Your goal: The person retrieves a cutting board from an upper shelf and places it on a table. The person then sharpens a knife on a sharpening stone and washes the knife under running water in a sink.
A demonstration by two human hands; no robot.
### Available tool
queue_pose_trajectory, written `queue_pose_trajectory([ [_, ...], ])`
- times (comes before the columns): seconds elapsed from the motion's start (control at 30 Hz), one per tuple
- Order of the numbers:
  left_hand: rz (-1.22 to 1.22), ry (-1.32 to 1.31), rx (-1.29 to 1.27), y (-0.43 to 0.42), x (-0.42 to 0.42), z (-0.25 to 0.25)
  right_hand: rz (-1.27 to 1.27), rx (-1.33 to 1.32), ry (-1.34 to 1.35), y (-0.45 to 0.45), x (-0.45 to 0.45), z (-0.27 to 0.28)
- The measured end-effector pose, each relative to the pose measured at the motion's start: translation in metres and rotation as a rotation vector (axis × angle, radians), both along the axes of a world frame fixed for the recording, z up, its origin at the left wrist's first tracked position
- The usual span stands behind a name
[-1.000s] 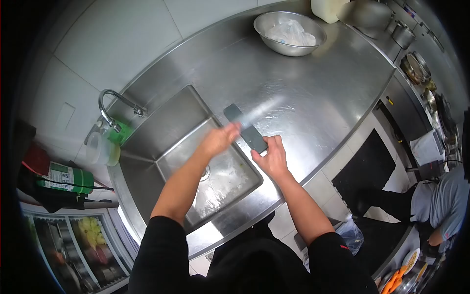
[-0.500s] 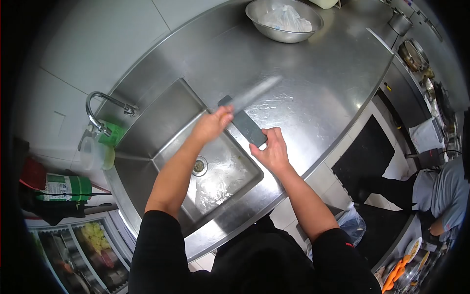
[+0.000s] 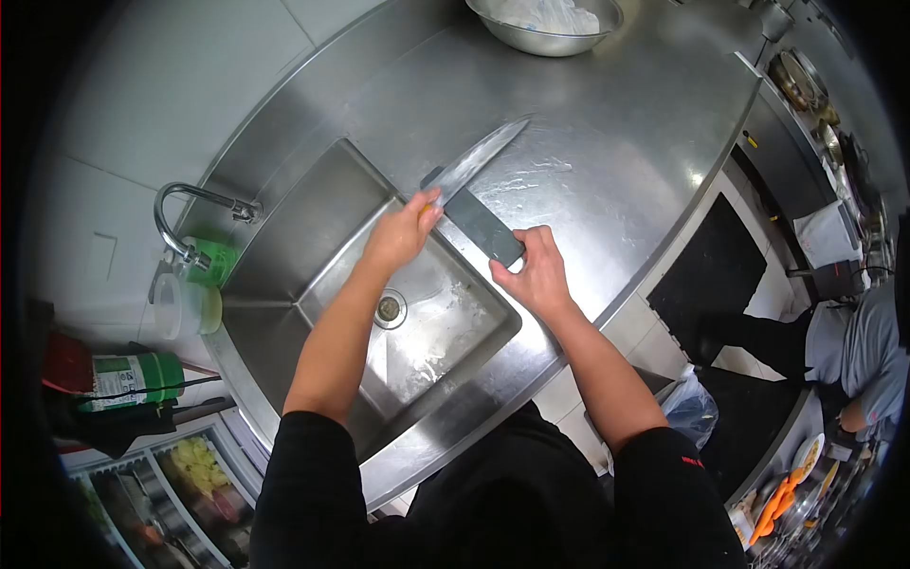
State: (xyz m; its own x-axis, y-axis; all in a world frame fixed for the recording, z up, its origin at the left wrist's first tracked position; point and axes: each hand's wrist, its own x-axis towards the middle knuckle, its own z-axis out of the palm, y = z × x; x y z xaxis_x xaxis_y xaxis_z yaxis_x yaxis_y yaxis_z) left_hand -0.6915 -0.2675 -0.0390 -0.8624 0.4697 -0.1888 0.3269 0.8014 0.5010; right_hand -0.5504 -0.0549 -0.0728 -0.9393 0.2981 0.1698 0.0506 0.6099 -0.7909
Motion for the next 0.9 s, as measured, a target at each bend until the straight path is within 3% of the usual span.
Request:
queue_pose_trajectory([
  [0.17,-0.043,0.151,0.102,-0.073,0.135,-0.016,0.007,-0.016,0.013,0.002,-0.001,-0.004],
  [0.27,0.031,0.127,0.068,-0.058,0.137,-0.004,0.006,-0.024,0.026,0.003,0.001,-0.007],
  [0.33,0.199,-0.066,-0.103,-0.015,0.077,0.007,0.005,-0.027,0.021,0.001,-0.001,-0.004],
  [0.4,0.206,0.116,-0.034,0.018,0.029,0.007,0.000,0.036,0.068,0.002,-0.002,-0.005],
  [0.47,0.211,0.074,-0.027,0.018,0.044,0.003,0.003,0.066,0.114,0.003,-0.002,-0.009],
  [0.57,0.183,-0.029,-0.145,-0.018,0.127,-0.010,0.004,0.048,0.092,0.003,-0.003,-0.008],
  [0.63,0.118,-0.018,-0.001,-0.054,0.197,0.003,0.013,0.033,0.109,0.004,-0.002,-0.009],
  [0.73,0.152,-0.067,-0.105,-0.053,0.184,0.007,0.011,0.057,0.144,0.003,-0.002,-0.010],
  [0.8,0.278,-0.099,-0.150,-0.014,0.108,0.002,0.021,0.051,0.122,0.003,-0.002,-0.010],
  [0.9,0.289,0.042,0.032,0.020,0.054,0.011,0.025,0.014,0.014,0.002,-0.001,0.000],
])
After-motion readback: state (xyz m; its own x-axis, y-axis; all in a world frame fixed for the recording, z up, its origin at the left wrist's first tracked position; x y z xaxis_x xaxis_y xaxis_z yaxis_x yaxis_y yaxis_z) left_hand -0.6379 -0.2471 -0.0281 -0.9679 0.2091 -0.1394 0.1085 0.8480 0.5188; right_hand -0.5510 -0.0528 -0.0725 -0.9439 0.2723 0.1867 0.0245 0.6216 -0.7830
